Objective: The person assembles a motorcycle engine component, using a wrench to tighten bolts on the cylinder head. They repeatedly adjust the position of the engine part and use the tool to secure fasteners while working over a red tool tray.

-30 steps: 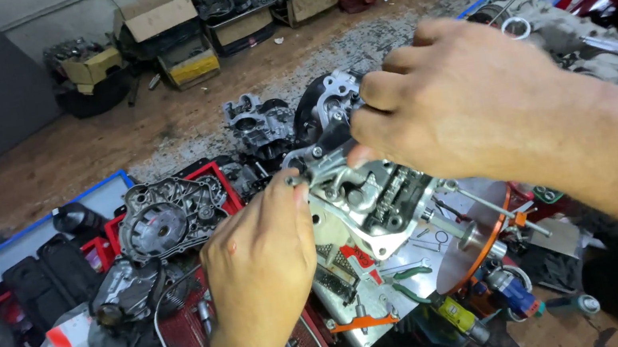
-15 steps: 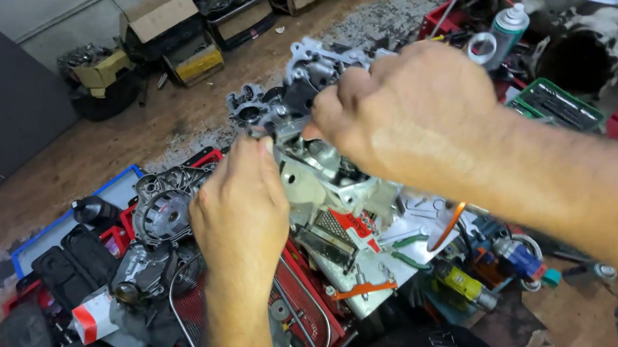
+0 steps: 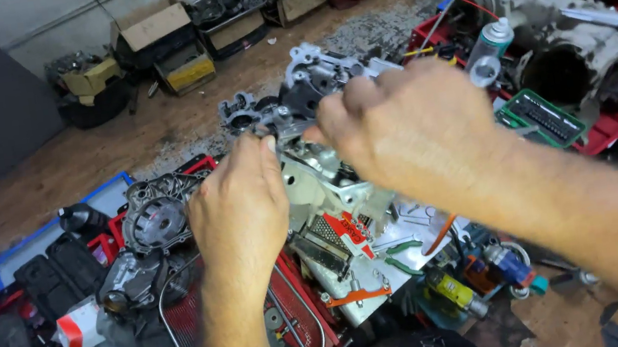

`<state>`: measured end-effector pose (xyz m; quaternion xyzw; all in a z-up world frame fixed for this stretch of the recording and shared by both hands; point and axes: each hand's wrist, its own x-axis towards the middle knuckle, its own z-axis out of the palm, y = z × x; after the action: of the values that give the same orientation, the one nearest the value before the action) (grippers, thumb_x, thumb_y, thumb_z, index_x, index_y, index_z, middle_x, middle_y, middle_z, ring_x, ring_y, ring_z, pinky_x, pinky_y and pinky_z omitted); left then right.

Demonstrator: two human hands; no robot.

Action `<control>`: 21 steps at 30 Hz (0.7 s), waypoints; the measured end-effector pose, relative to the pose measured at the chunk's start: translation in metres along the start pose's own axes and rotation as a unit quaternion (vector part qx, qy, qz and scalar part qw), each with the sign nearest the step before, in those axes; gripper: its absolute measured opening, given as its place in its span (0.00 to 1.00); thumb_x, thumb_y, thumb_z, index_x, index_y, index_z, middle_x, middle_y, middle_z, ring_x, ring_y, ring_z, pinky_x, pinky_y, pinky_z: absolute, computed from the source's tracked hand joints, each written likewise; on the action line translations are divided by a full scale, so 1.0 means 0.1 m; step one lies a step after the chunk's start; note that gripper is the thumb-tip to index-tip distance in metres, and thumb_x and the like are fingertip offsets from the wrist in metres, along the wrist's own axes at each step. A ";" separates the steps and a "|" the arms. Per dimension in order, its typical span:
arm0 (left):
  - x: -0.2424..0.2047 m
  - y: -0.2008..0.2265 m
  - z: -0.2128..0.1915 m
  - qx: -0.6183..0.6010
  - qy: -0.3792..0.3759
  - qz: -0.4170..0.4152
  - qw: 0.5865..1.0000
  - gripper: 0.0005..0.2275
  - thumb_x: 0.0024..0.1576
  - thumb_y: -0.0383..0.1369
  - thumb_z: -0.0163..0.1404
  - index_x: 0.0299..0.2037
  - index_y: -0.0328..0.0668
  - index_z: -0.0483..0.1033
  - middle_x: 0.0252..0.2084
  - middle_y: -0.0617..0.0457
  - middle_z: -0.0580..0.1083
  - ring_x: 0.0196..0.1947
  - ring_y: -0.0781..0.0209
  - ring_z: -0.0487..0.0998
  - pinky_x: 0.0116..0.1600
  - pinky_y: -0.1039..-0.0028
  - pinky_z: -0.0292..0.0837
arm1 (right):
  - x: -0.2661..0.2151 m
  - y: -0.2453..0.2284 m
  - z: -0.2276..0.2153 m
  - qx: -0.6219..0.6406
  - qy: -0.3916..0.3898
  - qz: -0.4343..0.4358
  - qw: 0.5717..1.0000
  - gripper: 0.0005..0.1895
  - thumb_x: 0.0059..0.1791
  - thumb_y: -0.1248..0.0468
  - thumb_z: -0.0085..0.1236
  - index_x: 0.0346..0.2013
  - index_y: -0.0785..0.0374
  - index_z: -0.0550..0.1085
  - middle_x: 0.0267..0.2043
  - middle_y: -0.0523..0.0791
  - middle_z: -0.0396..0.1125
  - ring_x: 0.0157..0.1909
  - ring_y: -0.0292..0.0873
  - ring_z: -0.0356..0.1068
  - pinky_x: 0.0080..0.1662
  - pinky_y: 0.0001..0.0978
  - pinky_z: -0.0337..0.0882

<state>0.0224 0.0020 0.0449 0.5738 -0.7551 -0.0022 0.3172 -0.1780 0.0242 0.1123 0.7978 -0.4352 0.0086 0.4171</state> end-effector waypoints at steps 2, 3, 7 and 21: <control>0.03 0.01 0.00 -0.007 -0.011 -0.006 1.000 0.13 0.69 0.42 0.38 0.41 0.43 0.69 0.29 0.48 0.78 0.25 0.36 0.79 0.30 0.43 0.71 | 0.09 0.14 -0.03 0.003 -0.019 -0.022 1.000 0.29 0.67 0.38 0.43 0.26 0.45 0.69 0.13 0.32 0.57 0.14 0.32 0.67 0.17 0.23 0.71; 0.02 0.01 -0.01 -0.014 -0.025 -0.007 1.000 0.14 0.69 0.42 0.37 0.43 0.42 0.71 0.29 0.49 0.79 0.25 0.40 0.80 0.30 0.45 0.73 | 0.13 0.19 -0.05 0.007 -0.040 -0.038 0.998 0.29 0.67 0.37 0.42 0.26 0.44 0.69 0.12 0.31 0.54 0.14 0.32 0.66 0.15 0.21 0.71; 0.01 0.01 0.00 -0.019 -0.001 0.008 1.000 0.14 0.69 0.39 0.39 0.48 0.38 0.73 0.29 0.50 0.79 0.23 0.47 0.80 0.29 0.50 0.77 | 0.32 0.41 0.12 0.015 -0.063 -0.093 0.994 0.28 0.67 0.35 0.42 0.30 0.44 0.69 0.14 0.30 0.59 0.15 0.33 0.66 0.15 0.24 0.72; -0.02 0.04 0.00 -0.015 -0.005 -0.010 1.000 0.13 0.70 0.39 0.38 0.40 0.41 0.70 0.26 0.53 0.75 0.22 0.50 0.77 0.28 0.52 0.75 | 0.25 0.37 0.42 0.032 0.092 -0.074 0.993 0.34 0.66 0.30 0.48 0.26 0.47 0.68 0.20 0.33 0.61 0.21 0.44 0.69 0.23 0.37 0.67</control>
<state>0.0189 0.0050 0.0459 0.5763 -0.7508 -0.0192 0.3221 -0.2033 -0.0319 0.1188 0.8366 -0.3343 0.0647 0.4292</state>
